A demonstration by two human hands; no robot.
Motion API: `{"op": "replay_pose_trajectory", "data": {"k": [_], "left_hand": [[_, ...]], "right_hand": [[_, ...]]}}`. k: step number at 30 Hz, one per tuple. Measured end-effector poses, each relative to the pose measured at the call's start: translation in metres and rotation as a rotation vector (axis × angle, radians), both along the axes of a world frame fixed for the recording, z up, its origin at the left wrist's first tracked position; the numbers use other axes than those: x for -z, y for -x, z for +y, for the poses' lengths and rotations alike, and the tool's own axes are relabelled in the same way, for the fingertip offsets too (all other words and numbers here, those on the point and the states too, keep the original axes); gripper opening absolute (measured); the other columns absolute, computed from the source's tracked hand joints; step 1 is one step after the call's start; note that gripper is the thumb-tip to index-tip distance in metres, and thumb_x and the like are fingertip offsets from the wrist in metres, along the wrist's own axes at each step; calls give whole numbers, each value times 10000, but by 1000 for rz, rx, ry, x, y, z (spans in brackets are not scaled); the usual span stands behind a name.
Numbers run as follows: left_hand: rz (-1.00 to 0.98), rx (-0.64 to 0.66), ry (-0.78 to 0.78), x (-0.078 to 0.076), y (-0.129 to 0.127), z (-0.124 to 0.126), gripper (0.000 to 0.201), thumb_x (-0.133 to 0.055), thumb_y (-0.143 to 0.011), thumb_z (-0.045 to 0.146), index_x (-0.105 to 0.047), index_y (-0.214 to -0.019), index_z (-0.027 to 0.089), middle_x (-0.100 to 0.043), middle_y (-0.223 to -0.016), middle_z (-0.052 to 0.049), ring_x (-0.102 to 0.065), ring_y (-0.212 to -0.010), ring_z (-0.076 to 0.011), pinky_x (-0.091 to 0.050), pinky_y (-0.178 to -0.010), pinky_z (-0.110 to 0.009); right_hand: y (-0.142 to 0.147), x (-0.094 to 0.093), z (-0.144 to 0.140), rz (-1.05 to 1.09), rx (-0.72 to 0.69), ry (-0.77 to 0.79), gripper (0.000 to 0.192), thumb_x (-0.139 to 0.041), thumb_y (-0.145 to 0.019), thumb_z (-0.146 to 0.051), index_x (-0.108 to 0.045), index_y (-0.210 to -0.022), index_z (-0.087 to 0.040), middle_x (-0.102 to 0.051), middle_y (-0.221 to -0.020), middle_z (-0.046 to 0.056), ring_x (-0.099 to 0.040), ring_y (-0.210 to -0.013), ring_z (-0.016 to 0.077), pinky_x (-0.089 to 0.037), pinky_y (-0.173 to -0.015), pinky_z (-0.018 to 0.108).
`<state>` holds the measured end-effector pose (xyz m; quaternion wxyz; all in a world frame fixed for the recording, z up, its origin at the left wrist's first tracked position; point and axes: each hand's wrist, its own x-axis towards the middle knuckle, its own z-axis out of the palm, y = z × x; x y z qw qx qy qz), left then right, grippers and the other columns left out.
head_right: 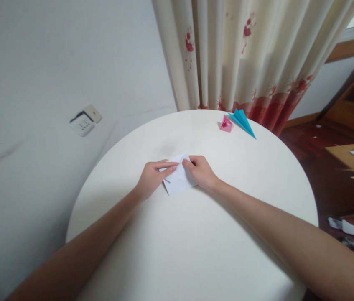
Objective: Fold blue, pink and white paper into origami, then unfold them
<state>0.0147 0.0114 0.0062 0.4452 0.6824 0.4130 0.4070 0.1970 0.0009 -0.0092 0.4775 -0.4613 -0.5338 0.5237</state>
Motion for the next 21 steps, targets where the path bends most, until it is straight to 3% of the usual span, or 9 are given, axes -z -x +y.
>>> {"op": "replay_pose_trajectory", "data": {"k": [5,9,15,19,21], "left_hand": [[17,-5,-53,4,0,2,176,-741,-781,297,-797,-907,189,-704,-861,-62,-621,-739,-150,-446,-609,-242],[36,-7,-96,3,-1,0,187,-751,-765,268,-791,-927,185,-725,-939,-72,-655,-850,-178,-486,-718,-257],[-60,-59,85,2,-2,-1,473,-772,-743,315,-696,-1184,163,-730,-1097,-98,-683,-897,-200,-534,-758,-279],[-106,-33,192,0,-2,-2,744,-791,-725,299,-509,-1402,171,-755,-958,-78,-699,-797,-194,-554,-714,-290],[-93,-22,220,-1,-2,-3,777,-805,-710,299,-490,-1409,175,-757,-895,-69,-703,-755,-198,-555,-678,-289]], "right_hand": [[1,-2,-2,13,58,-18,451,-520,-806,-581,-589,-675,-155,-539,-599,-1,-447,-561,127,-327,-530,259],[1,-4,-4,-39,82,-38,416,-619,-762,-551,-572,-627,-160,-497,-569,-19,-404,-536,108,-287,-500,251],[1,-4,-4,74,127,54,386,-669,-725,-536,-653,-683,-153,-604,-616,19,-497,-539,136,-338,-491,263],[-1,-7,-5,93,161,76,370,-710,-702,-517,-693,-708,-148,-655,-649,40,-548,-558,152,-373,-502,271],[-2,-10,-6,91,166,85,348,-745,-676,-489,-707,-716,-145,-680,-681,51,-571,-572,158,-391,-510,272]]}}
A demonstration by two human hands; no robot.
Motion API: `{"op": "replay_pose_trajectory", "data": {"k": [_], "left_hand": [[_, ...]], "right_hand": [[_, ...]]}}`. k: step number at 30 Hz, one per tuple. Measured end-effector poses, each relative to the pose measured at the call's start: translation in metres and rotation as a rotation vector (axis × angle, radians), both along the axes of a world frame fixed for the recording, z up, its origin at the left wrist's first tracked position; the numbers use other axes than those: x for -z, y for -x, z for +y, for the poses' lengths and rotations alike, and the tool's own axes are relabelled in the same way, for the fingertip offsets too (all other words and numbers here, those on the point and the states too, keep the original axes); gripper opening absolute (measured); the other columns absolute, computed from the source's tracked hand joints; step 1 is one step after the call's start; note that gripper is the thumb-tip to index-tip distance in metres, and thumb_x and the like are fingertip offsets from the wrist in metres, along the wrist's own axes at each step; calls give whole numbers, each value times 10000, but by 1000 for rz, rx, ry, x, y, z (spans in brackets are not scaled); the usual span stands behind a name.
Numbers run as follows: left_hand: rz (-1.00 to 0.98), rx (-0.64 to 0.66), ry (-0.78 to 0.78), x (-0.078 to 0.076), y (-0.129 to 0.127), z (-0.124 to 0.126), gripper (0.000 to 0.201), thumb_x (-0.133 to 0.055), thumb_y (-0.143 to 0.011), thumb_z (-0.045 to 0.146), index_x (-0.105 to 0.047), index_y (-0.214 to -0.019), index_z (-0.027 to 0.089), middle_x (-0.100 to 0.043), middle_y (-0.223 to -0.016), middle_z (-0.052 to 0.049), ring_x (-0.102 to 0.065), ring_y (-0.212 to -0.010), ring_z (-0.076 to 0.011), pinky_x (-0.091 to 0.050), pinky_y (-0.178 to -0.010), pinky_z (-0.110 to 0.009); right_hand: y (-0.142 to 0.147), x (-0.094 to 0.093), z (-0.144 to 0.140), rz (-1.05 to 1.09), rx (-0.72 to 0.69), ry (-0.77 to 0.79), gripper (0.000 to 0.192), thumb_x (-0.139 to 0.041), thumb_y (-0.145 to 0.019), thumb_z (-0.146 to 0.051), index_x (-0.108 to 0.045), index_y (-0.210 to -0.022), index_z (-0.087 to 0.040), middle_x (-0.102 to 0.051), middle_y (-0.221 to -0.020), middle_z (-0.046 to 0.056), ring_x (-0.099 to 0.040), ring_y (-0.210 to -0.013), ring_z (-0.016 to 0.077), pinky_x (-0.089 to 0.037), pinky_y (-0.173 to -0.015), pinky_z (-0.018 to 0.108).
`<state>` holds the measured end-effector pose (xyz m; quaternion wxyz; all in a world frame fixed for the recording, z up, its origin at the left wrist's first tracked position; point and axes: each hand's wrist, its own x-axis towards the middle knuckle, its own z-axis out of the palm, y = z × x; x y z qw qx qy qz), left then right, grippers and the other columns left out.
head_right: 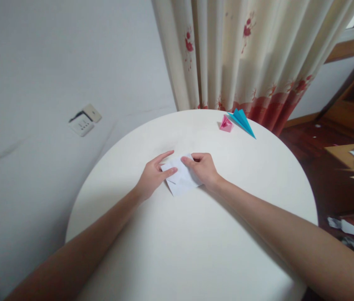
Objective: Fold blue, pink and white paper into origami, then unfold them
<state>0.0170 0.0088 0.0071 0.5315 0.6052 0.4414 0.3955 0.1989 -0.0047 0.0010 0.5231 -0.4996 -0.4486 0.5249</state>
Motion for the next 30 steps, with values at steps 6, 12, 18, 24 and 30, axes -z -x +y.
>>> {"op": "replay_pose_trajectory", "data": {"k": [6,12,18,24,30], "left_hand": [[13,-24,3,1,0,-1,468,-822,-685,338,-679,-1080,132,-749,-938,-96,-702,-779,-203,-551,-682,-287],[43,0,-21,0,0,-2,481,-821,-693,345,-675,-1104,142,-748,-927,-81,-698,-755,-185,-539,-658,-263],[1,3,64,0,0,0,570,-843,-662,343,-622,-1144,132,-759,-933,-99,-718,-819,-217,-562,-773,-332],[59,50,72,-3,7,2,655,-827,-689,343,-574,-1261,148,-749,-805,-69,-695,-695,-196,-532,-669,-301],[7,242,189,-11,15,5,496,-786,-744,364,-677,-1172,140,-754,-935,-106,-700,-842,-209,-522,-789,-310]], "right_hand": [[0,-4,-3,31,-72,37,322,-818,-604,-414,-714,-724,-134,-698,-692,58,-591,-556,154,-408,-495,262],[1,-1,-4,39,-133,97,370,-809,-628,-453,-742,-780,-122,-724,-722,77,-616,-562,169,-422,-497,266],[-6,1,4,103,-2,81,403,-783,-653,-497,-734,-779,-117,-733,-769,103,-635,-599,190,-450,-531,289],[-11,1,9,51,89,47,404,-781,-649,-492,-724,-763,-108,-719,-741,104,-618,-594,188,-430,-510,283],[-13,-7,4,22,-95,132,345,-799,-639,-445,-741,-751,-124,-734,-745,109,-631,-572,185,-443,-490,272]]}}
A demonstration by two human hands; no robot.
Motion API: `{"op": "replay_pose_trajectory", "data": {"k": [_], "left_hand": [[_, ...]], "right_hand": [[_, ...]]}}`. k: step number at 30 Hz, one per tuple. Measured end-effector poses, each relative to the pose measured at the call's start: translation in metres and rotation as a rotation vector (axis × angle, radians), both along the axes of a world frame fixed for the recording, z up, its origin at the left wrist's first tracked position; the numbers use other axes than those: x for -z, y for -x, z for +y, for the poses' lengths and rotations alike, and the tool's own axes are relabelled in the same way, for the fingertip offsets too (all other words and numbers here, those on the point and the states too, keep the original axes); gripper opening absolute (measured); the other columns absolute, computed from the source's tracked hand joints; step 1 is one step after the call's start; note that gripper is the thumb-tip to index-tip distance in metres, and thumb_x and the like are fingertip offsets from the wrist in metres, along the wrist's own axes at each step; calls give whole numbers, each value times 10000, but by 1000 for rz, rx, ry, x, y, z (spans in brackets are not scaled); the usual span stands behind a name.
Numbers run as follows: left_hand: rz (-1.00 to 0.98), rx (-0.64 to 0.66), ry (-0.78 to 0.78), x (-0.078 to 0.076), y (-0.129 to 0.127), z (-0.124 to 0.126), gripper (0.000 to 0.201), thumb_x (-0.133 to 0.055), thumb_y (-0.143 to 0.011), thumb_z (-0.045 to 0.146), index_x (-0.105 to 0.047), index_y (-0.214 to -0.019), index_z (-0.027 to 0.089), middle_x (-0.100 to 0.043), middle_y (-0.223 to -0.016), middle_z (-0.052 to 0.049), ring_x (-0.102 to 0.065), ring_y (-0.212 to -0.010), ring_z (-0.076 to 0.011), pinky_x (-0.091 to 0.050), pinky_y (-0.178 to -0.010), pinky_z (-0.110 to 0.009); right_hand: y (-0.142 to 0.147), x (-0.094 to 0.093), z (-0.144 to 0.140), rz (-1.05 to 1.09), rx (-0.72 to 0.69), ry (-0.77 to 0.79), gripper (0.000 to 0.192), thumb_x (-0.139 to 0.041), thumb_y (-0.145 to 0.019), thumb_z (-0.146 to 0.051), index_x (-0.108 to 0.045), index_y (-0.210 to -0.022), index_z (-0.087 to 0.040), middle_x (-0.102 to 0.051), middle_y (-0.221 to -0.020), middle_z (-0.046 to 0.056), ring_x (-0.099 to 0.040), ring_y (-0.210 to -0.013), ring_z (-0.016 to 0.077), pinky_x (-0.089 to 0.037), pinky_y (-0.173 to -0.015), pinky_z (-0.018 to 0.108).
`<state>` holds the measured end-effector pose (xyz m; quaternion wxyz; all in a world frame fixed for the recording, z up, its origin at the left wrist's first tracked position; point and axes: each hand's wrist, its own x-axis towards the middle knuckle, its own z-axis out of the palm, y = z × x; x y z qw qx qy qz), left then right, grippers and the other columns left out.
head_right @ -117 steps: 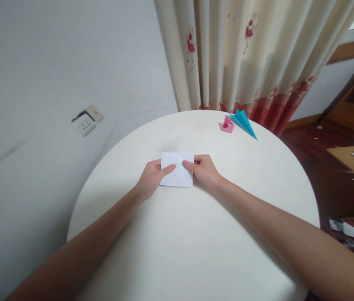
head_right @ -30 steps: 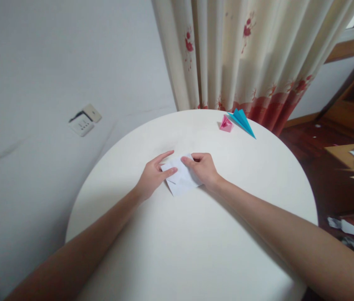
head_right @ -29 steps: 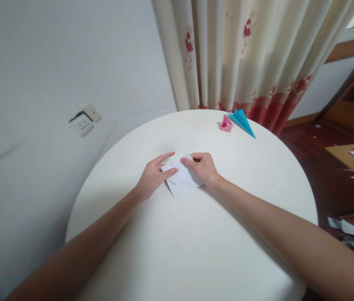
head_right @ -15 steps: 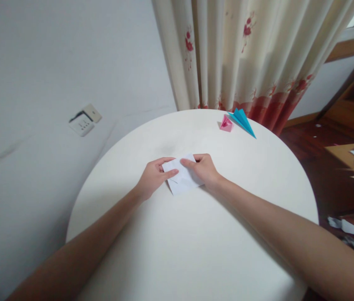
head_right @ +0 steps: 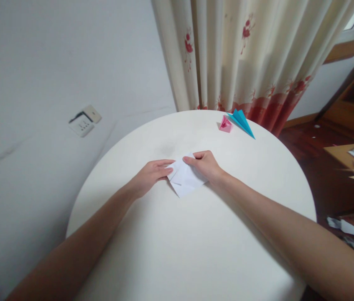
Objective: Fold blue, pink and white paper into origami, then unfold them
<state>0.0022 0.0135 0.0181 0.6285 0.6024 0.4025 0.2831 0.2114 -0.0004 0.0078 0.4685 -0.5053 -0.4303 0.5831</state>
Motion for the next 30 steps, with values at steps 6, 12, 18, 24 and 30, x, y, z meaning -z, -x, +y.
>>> {"op": "replay_pose_trajectory", "data": {"k": [6,12,18,24,30], "left_hand": [[181,57,8,2,-1,-4,333,-772,-722,462,-772,-779,135,-749,-770,-77,-674,-660,-197,-491,-590,-269],[240,45,-35,5,-2,-6,344,-761,-709,482,-770,-726,139,-729,-692,-63,-633,-561,-175,-437,-500,-248],[211,14,28,2,-7,-9,320,-789,-686,452,-775,-730,136,-747,-739,-93,-657,-589,-195,-454,-522,-263],[77,-79,80,2,-10,-9,329,-803,-683,445,-778,-783,133,-748,-757,-87,-668,-638,-191,-476,-597,-277],[52,-59,60,5,-10,-8,324,-803,-695,429,-778,-815,129,-747,-771,-71,-658,-648,-174,-462,-614,-262]], "right_hand": [[13,1,-12,-11,-162,-23,355,-781,-655,-479,-741,-687,-128,-690,-614,61,-567,-487,143,-386,-445,246],[16,4,-9,-4,-74,-73,339,-792,-631,-475,-707,-646,-147,-641,-570,25,-506,-477,123,-350,-459,257],[-5,1,11,-62,211,-170,362,-715,-731,-493,-702,-680,-135,-675,-696,79,-549,-600,128,-378,-532,255],[1,2,3,-49,-44,-85,467,-681,-746,-587,-738,-765,-125,-714,-745,107,-600,-615,165,-416,-526,268],[5,1,-2,-95,-80,-140,306,-758,-672,-434,-729,-706,-131,-691,-660,56,-566,-549,141,-406,-498,258]]}}
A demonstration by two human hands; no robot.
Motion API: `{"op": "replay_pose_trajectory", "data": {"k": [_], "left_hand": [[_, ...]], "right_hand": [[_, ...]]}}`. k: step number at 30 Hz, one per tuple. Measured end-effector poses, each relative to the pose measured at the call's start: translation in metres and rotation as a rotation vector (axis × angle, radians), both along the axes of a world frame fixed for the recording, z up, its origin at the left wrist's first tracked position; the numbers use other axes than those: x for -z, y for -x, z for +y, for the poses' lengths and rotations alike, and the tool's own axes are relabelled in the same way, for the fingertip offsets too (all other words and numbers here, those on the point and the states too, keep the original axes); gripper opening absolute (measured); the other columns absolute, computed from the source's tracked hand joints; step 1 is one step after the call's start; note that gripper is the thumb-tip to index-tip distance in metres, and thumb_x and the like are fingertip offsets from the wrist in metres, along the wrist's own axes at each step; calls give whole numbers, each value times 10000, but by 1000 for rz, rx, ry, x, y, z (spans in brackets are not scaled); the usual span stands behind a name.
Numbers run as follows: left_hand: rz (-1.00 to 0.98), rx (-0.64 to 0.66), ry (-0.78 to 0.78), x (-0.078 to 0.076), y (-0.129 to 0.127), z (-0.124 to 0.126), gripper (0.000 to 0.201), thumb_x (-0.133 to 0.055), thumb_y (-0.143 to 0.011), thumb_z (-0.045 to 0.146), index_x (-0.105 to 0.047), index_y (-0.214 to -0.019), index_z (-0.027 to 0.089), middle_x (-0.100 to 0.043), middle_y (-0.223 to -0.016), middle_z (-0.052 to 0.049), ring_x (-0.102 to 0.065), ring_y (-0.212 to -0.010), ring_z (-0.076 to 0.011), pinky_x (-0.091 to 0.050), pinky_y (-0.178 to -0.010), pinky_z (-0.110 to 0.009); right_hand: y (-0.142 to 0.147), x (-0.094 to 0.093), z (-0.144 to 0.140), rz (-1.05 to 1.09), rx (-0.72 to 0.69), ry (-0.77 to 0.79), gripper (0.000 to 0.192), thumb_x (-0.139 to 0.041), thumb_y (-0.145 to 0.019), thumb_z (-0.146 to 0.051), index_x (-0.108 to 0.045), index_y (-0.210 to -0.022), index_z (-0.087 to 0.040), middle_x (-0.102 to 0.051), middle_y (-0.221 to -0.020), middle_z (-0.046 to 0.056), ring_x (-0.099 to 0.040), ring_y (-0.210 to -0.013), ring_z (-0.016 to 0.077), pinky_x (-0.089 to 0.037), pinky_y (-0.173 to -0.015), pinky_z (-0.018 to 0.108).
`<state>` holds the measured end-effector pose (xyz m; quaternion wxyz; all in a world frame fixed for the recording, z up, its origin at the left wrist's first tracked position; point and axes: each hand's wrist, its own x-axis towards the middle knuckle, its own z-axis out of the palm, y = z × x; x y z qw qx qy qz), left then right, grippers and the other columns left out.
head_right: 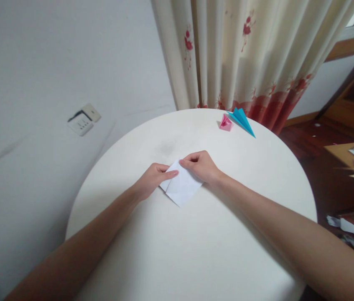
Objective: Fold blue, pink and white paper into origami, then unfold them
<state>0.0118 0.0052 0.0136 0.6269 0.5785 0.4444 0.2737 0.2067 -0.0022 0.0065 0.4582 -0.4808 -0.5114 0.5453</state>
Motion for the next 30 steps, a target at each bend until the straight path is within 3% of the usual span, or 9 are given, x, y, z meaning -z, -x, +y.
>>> {"op": "replay_pose_trajectory", "data": {"k": [6,12,20,25,30], "left_hand": [[15,-3,10,3,-1,0,364,-786,-698,471,-768,-804,123,-743,-769,-68,-656,-635,-177,-459,-596,-258],[11,-107,-29,6,-2,2,366,-792,-683,478,-771,-806,134,-745,-773,-67,-665,-651,-195,-466,-607,-272],[117,3,-27,8,2,2,365,-841,-649,419,-773,-864,132,-764,-895,-114,-698,-755,-230,-511,-696,-306],[107,-94,-57,10,1,2,384,-837,-648,440,-774,-863,128,-762,-950,-137,-711,-828,-268,-530,-746,-342],[-9,-230,-29,7,-3,2,424,-855,-625,429,-771,-899,117,-760,-963,-146,-713,-853,-282,-541,-801,-386]], "right_hand": [[3,1,1,-9,-13,3,306,-743,-679,-432,-722,-704,-128,-674,-646,47,-551,-536,131,-393,-496,254],[4,4,0,-8,-70,-3,322,-737,-684,-453,-692,-680,-134,-640,-619,31,-525,-533,122,-368,-501,254],[4,2,0,37,116,11,353,-761,-645,-473,-688,-658,-128,-632,-628,38,-500,-534,120,-353,-489,263],[5,3,0,122,84,38,401,-748,-682,-509,-729,-786,-122,-703,-771,89,-581,-629,159,-418,-558,287],[5,3,1,156,60,24,364,-807,-632,-372,-714,-882,-125,-713,-858,89,-614,-700,168,-462,-641,301]]}}
